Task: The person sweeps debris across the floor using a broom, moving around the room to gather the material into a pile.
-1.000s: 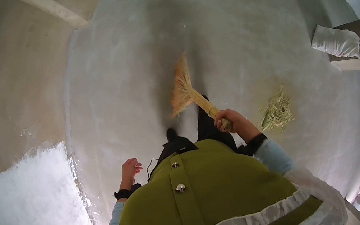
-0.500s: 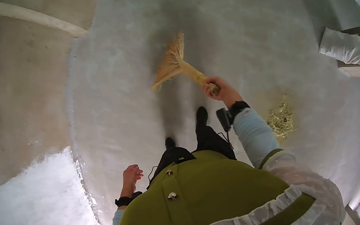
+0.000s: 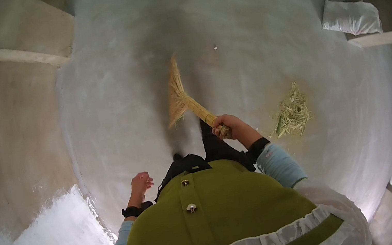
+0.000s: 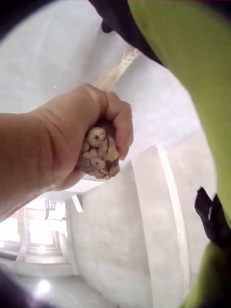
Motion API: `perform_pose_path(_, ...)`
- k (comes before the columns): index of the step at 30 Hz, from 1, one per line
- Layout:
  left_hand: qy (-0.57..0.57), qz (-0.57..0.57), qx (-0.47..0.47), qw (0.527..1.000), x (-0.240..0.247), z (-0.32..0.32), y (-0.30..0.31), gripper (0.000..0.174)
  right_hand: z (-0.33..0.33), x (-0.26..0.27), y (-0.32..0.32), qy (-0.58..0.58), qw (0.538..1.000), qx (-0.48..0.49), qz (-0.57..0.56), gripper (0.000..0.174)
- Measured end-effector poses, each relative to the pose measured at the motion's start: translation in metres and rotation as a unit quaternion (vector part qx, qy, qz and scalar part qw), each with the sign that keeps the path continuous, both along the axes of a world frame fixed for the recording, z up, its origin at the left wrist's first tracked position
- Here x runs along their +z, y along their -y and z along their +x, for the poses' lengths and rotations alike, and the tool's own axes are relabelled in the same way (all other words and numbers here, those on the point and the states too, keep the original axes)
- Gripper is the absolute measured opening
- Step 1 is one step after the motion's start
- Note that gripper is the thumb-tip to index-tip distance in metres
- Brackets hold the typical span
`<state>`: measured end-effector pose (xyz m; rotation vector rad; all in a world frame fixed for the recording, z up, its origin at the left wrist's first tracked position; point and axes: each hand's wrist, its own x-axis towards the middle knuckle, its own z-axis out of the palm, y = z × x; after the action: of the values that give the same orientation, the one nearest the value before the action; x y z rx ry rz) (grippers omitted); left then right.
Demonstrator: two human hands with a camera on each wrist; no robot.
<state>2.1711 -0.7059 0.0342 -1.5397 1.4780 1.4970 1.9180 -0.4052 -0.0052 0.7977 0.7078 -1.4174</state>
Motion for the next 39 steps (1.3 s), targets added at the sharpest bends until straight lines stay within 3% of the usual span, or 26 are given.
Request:
perform_pose_path(4,-0.084,-0.016,-0.026,0.996,0.007,-0.033,0.011,0.024,0.016,0.004,-0.046,0.009,0.997,-0.075,0.01,0.025)
perform_pose_path(7,-0.056,0.01,-0.051,0.997,-0.006,-0.028,0.02,0.025,0.046,-0.002,-0.084,0.037,0.988,-0.143,0.051,0.029)
perform_pose_path(8,-0.061,0.032,-0.058,0.996,-0.011,-0.022,0.024,0.025,0.055,0.006,-0.08,0.033,0.986,-0.152,0.053,0.029)
perform_pose_path(10,-0.055,0.044,-0.087,0.994,-0.028,-0.01,0.035,0.025,0.077,0.043,-0.064,-0.099,0.981,-0.141,0.094,0.025)
perform_pose_path(14,-0.023,0.06,-0.136,0.989,-0.045,0.002,0.056,0.025,0.105,0.072,-0.017,-0.161,0.974,-0.134,0.083,0.029)
perform_pose_path(16,-0.014,0.06,-0.146,0.987,-0.049,0.006,0.075,0.02,0.113,0.061,0.007,-0.196,0.975,-0.043,0.098,0.033)
perform_pose_path(19,-0.022,0.055,-0.172,0.983,-0.053,0.004,0.102,0.018,0.126,0.011,0.023,-0.135,0.982,-0.073,0.106,0.032)
perform_pose_path(25,-0.048,0.055,-0.178,0.981,-0.051,-0.01,0.122,0.021,0.166,0.032,-0.022,-0.087,0.973,-0.173,0.129,0.027)
perform_pose_path(28,-0.05,0.06,-0.186,0.979,-0.057,-0.005,0.121,0.022,0.164,0.054,-0.023,-0.049,0.955,-0.244,0.162,0.023)
perform_pose_path(33,-0.003,0.08,-0.193,0.978,-0.07,-0.005,0.108,0.023,0.148,0.083,-0.012,-0.226,0.938,-0.2,0.168,0.014)
perform_pose_path(34,-0.005,0.09,-0.201,0.975,-0.073,-0.007,0.106,0.024,0.136,0.084,-0.009,-0.212,0.942,-0.211,0.151,0.011)
perform_pose_path(39,-0.025,0.039,-0.207,0.977,-0.053,-0.049,0.078,0.025,0.047,0.018,-0.021,-0.116,0.967,-0.215,0.075,0.011)
